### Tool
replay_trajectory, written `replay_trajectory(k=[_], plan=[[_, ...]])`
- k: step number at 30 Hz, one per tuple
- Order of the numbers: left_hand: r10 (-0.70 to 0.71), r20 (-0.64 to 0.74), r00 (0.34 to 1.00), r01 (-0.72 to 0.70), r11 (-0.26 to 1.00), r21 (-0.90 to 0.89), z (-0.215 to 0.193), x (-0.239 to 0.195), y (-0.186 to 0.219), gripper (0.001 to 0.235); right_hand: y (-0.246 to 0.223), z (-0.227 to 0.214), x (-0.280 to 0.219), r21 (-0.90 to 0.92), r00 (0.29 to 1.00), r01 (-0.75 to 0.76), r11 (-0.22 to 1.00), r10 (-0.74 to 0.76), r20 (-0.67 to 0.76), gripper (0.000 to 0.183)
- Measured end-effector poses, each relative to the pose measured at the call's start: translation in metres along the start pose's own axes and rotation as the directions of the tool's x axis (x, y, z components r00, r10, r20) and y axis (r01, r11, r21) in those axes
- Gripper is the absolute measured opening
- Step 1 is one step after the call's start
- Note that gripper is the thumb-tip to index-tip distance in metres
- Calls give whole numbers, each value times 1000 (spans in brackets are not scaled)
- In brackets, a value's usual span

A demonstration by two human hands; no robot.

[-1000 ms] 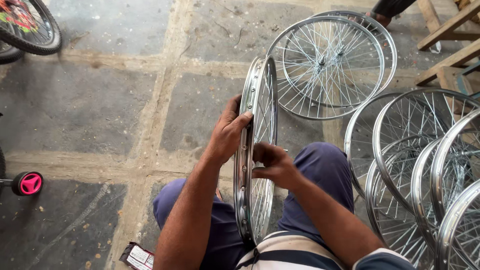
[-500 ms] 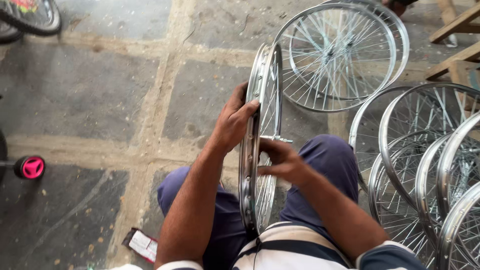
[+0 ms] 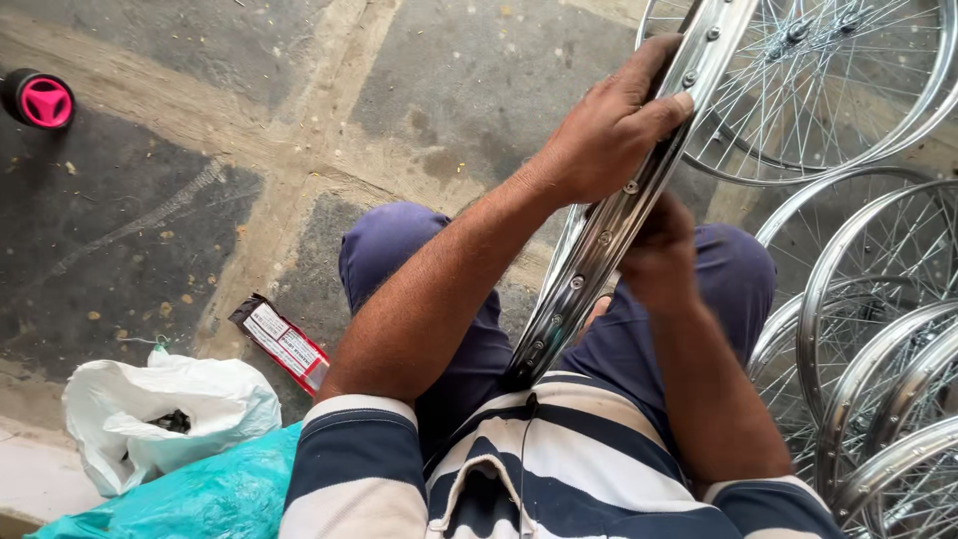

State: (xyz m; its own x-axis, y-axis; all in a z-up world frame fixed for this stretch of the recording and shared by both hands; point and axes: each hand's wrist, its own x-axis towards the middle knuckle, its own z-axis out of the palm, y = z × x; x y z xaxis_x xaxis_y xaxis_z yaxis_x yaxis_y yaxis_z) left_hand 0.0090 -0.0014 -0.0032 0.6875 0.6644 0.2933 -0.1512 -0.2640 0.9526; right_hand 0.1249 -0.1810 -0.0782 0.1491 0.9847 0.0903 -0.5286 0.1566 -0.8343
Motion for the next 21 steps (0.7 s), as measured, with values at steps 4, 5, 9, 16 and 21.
replay_trajectory(k=[4, 5, 9, 16, 21], plan=[[-46, 27, 999, 47, 999, -23, -2, 2, 1, 56, -3, -8, -2, -244, 988, -30, 969, 66, 141, 51], [-67, 37, 997, 70, 996, -61, -3, 3, 0, 56, -4, -8, -2, -115, 992, -47, 992, 61, 113, 42], [-7, 6, 1000, 7, 1000, 3, 1, 0, -5, 57, 2, -1, -4, 4, 1000, 11, 1000, -11, 6, 44], [-21, 9, 1000, 21, 1000, 3, -1, -1, -7, 61, -12, 8, 24, -137, 902, -228, 964, 262, 343, 50], [-63, 29, 998, 63, 998, -17, -3, 0, -4, 61, -12, 14, 8, -539, 997, 49, 841, -72, -21, 41]])
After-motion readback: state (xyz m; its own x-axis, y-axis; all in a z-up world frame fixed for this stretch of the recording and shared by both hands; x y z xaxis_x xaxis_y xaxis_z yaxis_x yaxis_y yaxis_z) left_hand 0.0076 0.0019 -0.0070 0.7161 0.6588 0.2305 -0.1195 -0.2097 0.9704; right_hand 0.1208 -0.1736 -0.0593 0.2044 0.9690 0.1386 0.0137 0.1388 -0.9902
